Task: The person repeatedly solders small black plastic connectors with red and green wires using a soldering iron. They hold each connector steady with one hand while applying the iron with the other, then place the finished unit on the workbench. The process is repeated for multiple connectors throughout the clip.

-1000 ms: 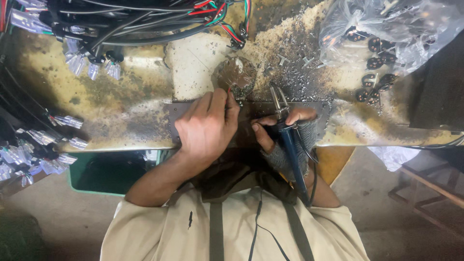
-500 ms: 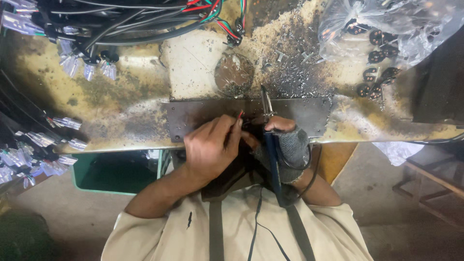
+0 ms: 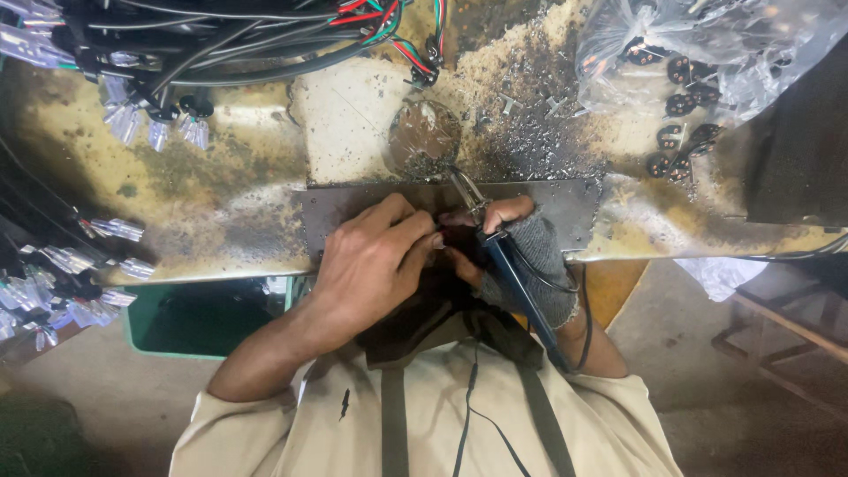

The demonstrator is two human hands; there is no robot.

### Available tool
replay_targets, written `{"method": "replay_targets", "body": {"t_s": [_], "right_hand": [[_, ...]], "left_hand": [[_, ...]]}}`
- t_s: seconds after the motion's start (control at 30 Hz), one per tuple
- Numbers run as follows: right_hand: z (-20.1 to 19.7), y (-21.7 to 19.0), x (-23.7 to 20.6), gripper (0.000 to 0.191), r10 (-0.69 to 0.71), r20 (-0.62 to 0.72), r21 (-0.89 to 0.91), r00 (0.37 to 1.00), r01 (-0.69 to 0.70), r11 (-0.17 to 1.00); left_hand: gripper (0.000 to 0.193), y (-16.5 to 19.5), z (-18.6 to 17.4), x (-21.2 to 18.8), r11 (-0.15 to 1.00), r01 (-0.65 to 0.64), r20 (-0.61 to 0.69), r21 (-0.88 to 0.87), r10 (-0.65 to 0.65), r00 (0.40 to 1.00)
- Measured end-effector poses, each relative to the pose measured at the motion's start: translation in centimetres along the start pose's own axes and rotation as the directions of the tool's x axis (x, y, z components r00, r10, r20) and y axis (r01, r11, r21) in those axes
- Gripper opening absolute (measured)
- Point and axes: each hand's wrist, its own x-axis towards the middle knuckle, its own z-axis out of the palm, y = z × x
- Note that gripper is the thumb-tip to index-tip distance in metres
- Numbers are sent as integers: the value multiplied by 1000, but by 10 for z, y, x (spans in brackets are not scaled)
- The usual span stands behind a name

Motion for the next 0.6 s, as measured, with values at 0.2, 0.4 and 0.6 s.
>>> {"method": "replay_targets", "body": {"t_s": [0.2,0.4,0.6], "right_hand": [[4,2,-14,57,17,-58,107,998,-11,994],[12,22,-45,41,-19,-256,66,967,37,997],[-11,38,-56,24,-130,-64,218,989,141,966]], "left_hand": [[11,4,4,6,993,95,44,66,-98,994],[12,6,13,4,980,198,-6,15,-198,980],[13,5,17,0,981,189,-67,-41,-191,979]]}}
